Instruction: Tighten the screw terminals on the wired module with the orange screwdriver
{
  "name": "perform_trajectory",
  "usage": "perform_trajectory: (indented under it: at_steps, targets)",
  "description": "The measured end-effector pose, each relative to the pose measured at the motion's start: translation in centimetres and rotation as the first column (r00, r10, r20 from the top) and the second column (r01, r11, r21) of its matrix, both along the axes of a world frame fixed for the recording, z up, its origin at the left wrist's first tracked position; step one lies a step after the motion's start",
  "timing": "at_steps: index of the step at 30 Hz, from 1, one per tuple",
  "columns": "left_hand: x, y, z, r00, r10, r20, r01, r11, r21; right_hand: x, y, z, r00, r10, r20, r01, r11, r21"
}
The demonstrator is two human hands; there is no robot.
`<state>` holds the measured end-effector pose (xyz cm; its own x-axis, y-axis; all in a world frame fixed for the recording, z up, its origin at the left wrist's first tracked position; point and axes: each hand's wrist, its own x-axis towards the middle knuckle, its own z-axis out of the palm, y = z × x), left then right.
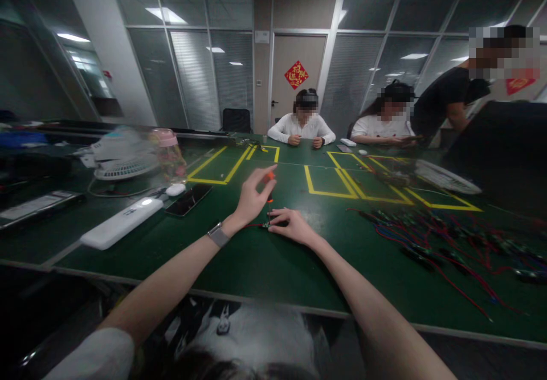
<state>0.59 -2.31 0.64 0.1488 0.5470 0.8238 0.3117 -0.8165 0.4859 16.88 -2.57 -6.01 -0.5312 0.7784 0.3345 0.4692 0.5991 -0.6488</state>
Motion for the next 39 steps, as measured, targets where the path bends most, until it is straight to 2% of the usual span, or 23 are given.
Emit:
perform_trajectory:
  at_steps: [4,6,11,18,24,32,37,39]
  targets:
    - [-0.03,-0.43,0.29,0.994,0.109,0.01,-0.109,0.994,0.023,-0.02,-0.04,0.01,1.0,-0.005,-0.008,0.005,1.0,-0.009]
    - [-0.07,-0.42,0.33,0.996,0.09,0.016,-0.091,0.996,0.023,-0.02,-0.06,0.03,1.0,-0.003,-0.011,0.003,1.0,-0.01]
    - [-0.05,0.06,0.01,0.998,-0.055,0.037,0.055,0.998,0.01,0.03,-0.1,0.1,1.0,-0.005,0.007,0.005,1.0,-0.01]
    - [-0.04,-0.32,0.18,0.999,0.018,0.032,-0.019,1.0,0.025,0.0,-0.03,-0.02,1.0,-0.007,-0.003,0.007,1.0,-0.016]
    - [-0.04,-0.1,0.14,0.986,-0.166,-0.009,0.165,0.984,-0.068,0.01,0.02,-0.11,1.0,-0.004,-0.004,0.004,1.0,-0.007]
    - [-0.05,-0.47,0.34,1.0,0.018,-0.024,-0.018,1.0,0.018,0.09,0.14,-0.21,1.0,0.002,0.002,-0.002,1.0,0.004]
    - [-0.1,-0.01,0.14,0.99,-0.138,0.007,0.138,0.99,-0.001,0.08,0.14,-0.24,1.0,0.002,-0.002,-0.002,1.0,0.007]
    - [-0.05,0.13,0.04,0.99,-0.135,0.03,0.136,0.991,-0.018,0.07,0.14,-0.24,1.0,0.002,0.0,-0.002,1.0,0.008]
